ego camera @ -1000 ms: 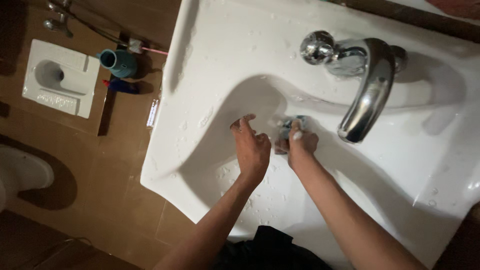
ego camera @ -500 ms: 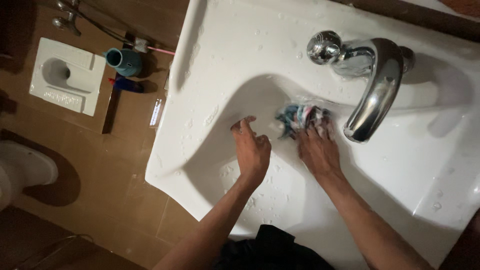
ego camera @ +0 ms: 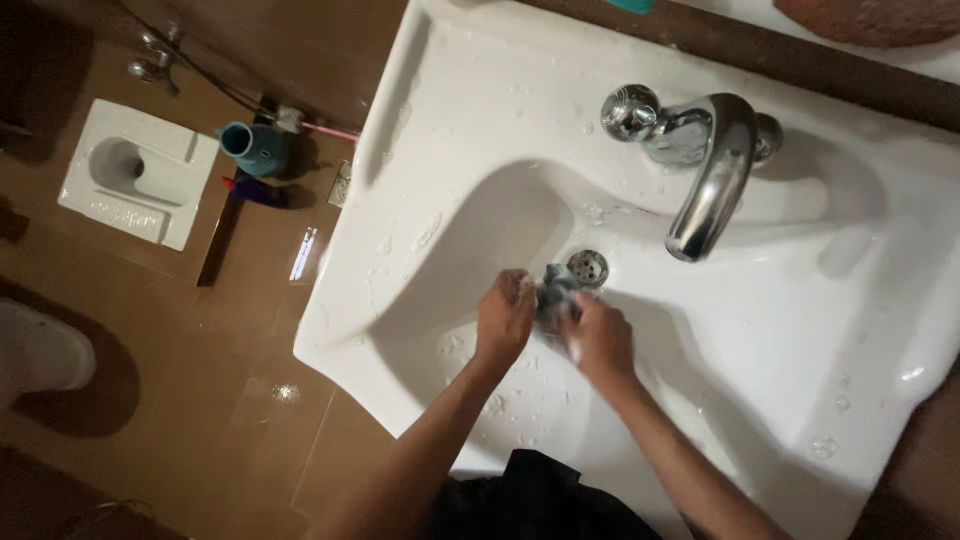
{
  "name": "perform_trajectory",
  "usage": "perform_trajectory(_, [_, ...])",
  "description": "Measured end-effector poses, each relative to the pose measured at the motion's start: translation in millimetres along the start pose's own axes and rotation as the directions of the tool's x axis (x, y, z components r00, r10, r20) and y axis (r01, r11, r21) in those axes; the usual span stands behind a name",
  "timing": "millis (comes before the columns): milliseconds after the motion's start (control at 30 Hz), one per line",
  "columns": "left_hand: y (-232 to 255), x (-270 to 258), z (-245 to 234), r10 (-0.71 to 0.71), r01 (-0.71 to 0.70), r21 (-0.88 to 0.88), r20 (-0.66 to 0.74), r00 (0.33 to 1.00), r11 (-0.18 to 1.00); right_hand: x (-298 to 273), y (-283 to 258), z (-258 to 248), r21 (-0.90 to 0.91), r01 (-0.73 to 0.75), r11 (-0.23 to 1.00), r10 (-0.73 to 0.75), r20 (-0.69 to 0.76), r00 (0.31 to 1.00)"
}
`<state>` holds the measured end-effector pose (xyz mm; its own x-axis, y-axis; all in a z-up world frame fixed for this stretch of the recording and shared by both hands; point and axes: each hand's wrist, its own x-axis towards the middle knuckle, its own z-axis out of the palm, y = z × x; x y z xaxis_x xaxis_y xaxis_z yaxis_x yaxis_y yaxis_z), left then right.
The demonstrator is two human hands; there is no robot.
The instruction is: The person scrubs a white bathroom sink with a soapy cloth, cleaning the basin, faucet, and surrounding surfaces. They then rinse the cloth under running water and fill a small turquoise cup with water from the tap.
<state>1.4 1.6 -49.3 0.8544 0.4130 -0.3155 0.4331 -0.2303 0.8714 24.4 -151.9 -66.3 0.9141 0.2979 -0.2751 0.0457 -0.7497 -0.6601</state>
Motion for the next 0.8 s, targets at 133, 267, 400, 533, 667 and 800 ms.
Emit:
perform_trajectory(133, [1.3, -6.5, -0.6, -0.175, 0.325, -0.478, 0.33, 0.927, 0.816, 6.9, -20.9, -18.5, 0.847, -0.483, 0.223, 0.23, 0.435, 0.87])
perform_trajectory(267, [19.7, -14.3, -2.8, -0.176, 0.438, -0.696, 0.417, 0.891, 0.569, -2.6, -50.6, -44.3, 0.859, -0.391, 0.33, 0.145, 0.363, 0.921])
perform_trajectory(400, [37.8, -18.7, 2.7, -0.25, 0.192, -0.619, -0.007, 0.968, 0.762, -23.3, -70.6, -59.7, 0.472, -0.154, 0.868, 0.139, 0.067, 0.988])
perform_trajectory(533, [52.3, -17.5, -7.4, -0.498, 0.442, -0.761, 0.182, 0.848, 0.474, -36.8, -81.6, -60.0, 0.309, 0.008, 0.951, 0.076, -0.258, 0.963])
perform_trajectory(667, [66.7, -29.2, -18.7, -0.281, 0.421, -0.664, 0.313, 0.907, 0.618, -41.8, -88.6, -67.1, 0.868, -0.445, 0.22, 0.225, 0.399, 0.889])
perform_trajectory(800, [79.5, -46.9, -16.6, -0.149, 0.085, -0.313, -0.187, 0.971, 0.946, -57.9, -100.2, -66.0, 0.843, -0.527, -0.102, -0.035, 0.527, 0.849])
